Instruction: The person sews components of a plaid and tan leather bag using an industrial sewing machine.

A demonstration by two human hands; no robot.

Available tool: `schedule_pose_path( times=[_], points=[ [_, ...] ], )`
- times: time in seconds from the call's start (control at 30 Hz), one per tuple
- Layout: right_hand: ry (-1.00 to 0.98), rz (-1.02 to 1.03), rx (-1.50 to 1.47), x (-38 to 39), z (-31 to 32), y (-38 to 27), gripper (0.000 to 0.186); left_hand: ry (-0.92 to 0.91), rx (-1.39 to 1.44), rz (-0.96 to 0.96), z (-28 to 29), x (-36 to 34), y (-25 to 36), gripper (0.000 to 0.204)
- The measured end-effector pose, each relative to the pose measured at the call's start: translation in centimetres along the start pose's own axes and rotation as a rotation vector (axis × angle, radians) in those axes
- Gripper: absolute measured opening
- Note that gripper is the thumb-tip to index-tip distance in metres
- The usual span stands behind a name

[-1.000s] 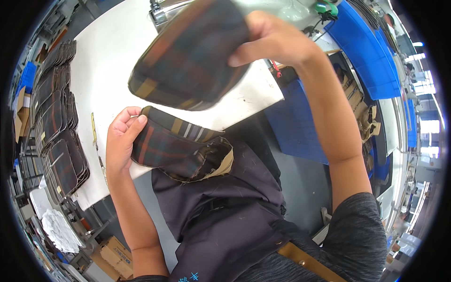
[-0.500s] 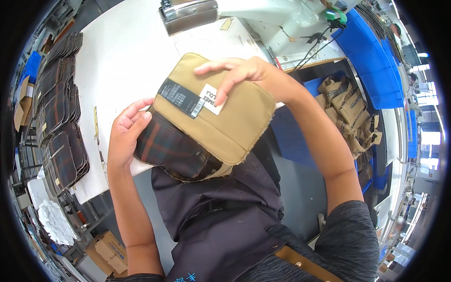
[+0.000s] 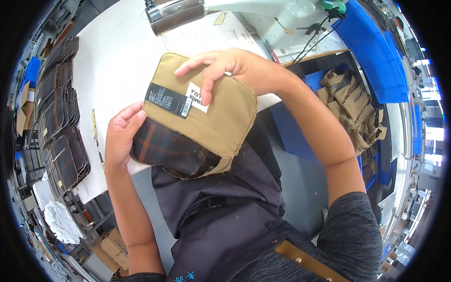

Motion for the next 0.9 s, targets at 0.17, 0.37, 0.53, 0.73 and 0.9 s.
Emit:
schedule_pose_path(
  times=[0.17,0.37,0.53,0.73,0.9],
  points=[
    [0.006,0.02,0.006,1.0,-0.7,0.1,0.021,0.04,-0.054,-0.008,-0.2,-0.1,0.2,0.041],
    [0.579,-0.39,-0.231,5.7,0.7,4.5,0.042,0.025,-0.048,-0.028,-0.5,0.1,0.3,0.046],
    [0.761,-0.514,0.086,9.2,1.6,1.5,0.031,0.122,-0.072,-0.013,-0.9,1.0,1.7,0.055],
    [0.467,-0.147,0.487,3.1,-8.1,-7.6,0.054,0.43,-0.503,-0.342,-3.6,9.2,9.2,0.048],
    [0.565,-0.07,0.206,-3.4,-11.5,-11.1,0.07,0.797,-0.785,-0.81,-8.2,16.9,15.6,0.042]
  ],
)
Point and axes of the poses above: each hand's wrist, its own x-axis away from the middle knuckle, its own z-axis out of the back of the hand, y = z × x, the point moved 7 cm from there along -x, towards the middle knuckle, and after that the axes turned 8 degrees about z, right-handed, at the moved point
